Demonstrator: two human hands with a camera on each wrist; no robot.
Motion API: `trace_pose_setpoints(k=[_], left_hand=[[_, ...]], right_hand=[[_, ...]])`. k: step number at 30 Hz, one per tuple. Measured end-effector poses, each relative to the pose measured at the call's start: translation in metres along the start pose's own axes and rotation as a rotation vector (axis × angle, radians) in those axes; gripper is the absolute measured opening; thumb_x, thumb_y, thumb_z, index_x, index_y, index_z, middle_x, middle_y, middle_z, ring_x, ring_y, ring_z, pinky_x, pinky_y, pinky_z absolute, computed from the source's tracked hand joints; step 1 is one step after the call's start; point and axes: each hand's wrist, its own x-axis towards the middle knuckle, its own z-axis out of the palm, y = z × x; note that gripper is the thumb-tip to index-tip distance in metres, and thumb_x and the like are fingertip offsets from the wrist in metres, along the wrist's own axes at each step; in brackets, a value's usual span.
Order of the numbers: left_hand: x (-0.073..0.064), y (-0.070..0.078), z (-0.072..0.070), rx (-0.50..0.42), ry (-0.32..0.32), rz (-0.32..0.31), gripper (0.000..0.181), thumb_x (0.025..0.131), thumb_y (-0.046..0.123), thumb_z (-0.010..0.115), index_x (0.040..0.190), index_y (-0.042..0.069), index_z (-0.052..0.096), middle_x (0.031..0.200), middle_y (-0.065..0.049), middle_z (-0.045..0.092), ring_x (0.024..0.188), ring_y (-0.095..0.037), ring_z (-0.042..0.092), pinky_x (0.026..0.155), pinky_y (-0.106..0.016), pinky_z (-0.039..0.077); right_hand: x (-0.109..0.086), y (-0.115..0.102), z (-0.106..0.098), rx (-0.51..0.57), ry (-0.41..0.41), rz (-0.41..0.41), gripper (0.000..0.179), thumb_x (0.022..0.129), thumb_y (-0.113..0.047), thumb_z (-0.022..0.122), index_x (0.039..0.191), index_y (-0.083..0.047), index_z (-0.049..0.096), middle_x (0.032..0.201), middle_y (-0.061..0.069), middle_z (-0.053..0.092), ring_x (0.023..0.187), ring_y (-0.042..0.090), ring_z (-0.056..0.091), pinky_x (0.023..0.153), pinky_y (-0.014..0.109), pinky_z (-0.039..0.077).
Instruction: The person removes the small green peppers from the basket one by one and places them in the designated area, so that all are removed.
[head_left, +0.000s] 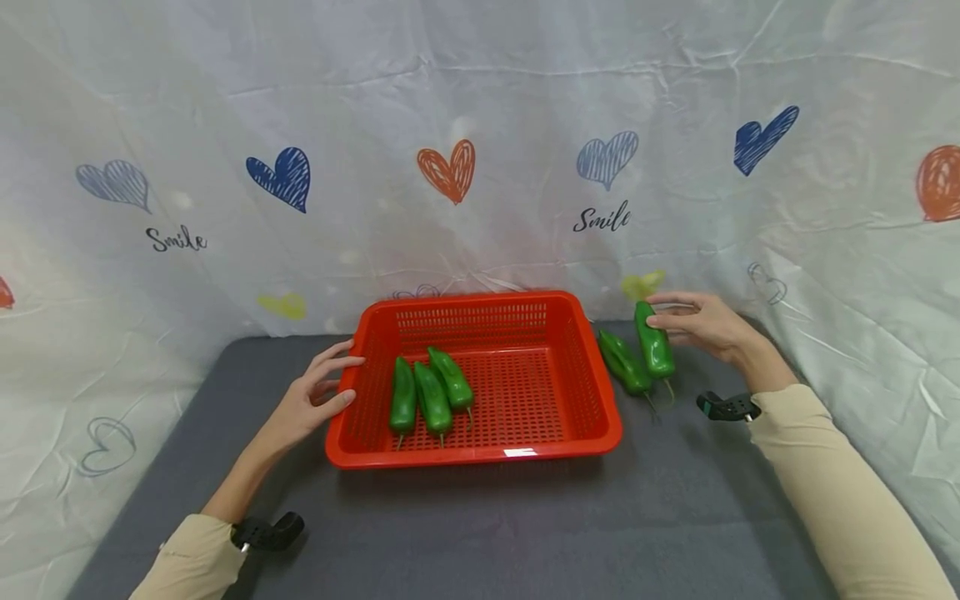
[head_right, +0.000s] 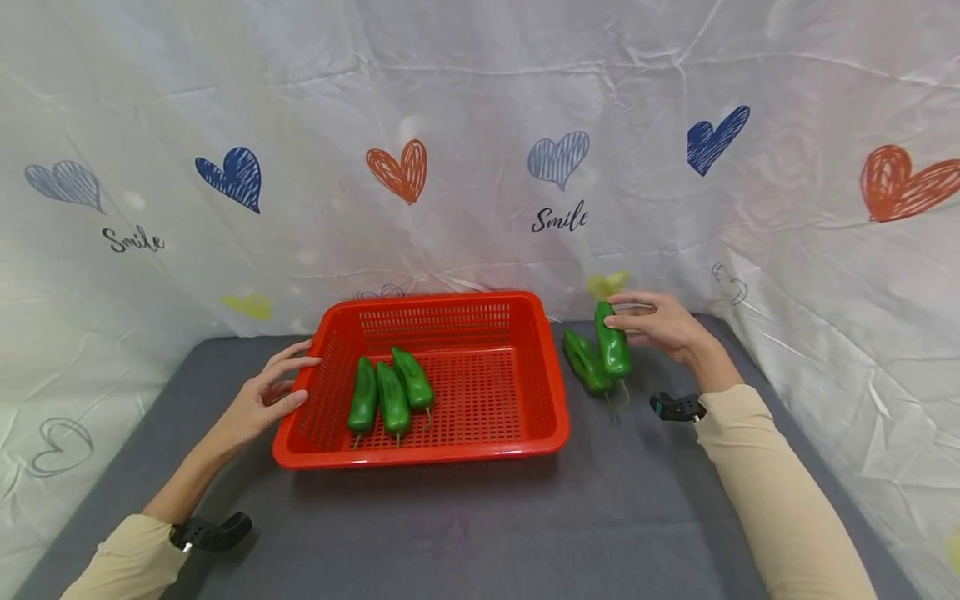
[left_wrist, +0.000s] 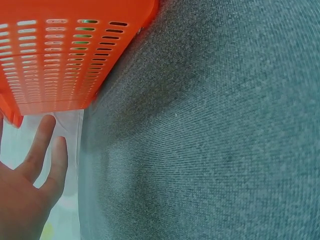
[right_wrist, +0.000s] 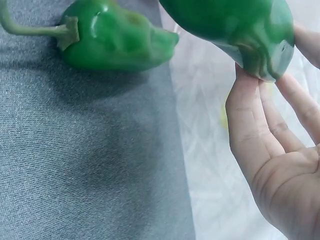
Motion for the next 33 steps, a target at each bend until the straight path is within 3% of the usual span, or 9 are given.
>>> trace_pose_setpoints(k=[11,23,33], left_hand=[[0.000,0.001,0.001,0.004,0.008,-0.017,0.048,0.097,-0.006,0.062,0.144,0.002,0.053,0.162,-0.013,0.025,0.112,-0.015,0.062,0.088,-0.027,0.053],[0.000,0.002,0.001,0.020,0.015,-0.044,0.048,0.098,-0.003,0.063,0.144,0.003,0.053,0.161,-0.012,0.026,0.110,-0.016,0.063,0.088,-0.027,0.053],[0.000,0.003,0.001,0.005,0.009,-0.029,0.047,0.097,-0.006,0.062,0.143,-0.001,0.053,0.161,-0.015,0.026,0.109,-0.015,0.063,0.085,-0.029,0.055]], right_hand=[[0.008,0.010,-0.005,-0.045,0.018,0.007,0.060,0.097,-0.017,0.073,0.148,0.000,0.047,0.117,-0.002,0.069,0.106,0.013,0.065,0.087,0.033,0.054],[0.018,0.032,-0.015,-0.104,0.007,0.033,0.062,0.096,-0.018,0.074,0.149,0.002,0.048,0.141,0.023,0.054,0.105,0.011,0.065,0.090,0.037,0.053],[0.023,0.046,-0.014,-0.151,0.004,0.063,0.065,0.095,-0.023,0.076,0.148,0.001,0.049,0.140,0.025,0.055,0.103,0.012,0.066,0.088,0.034,0.054]])
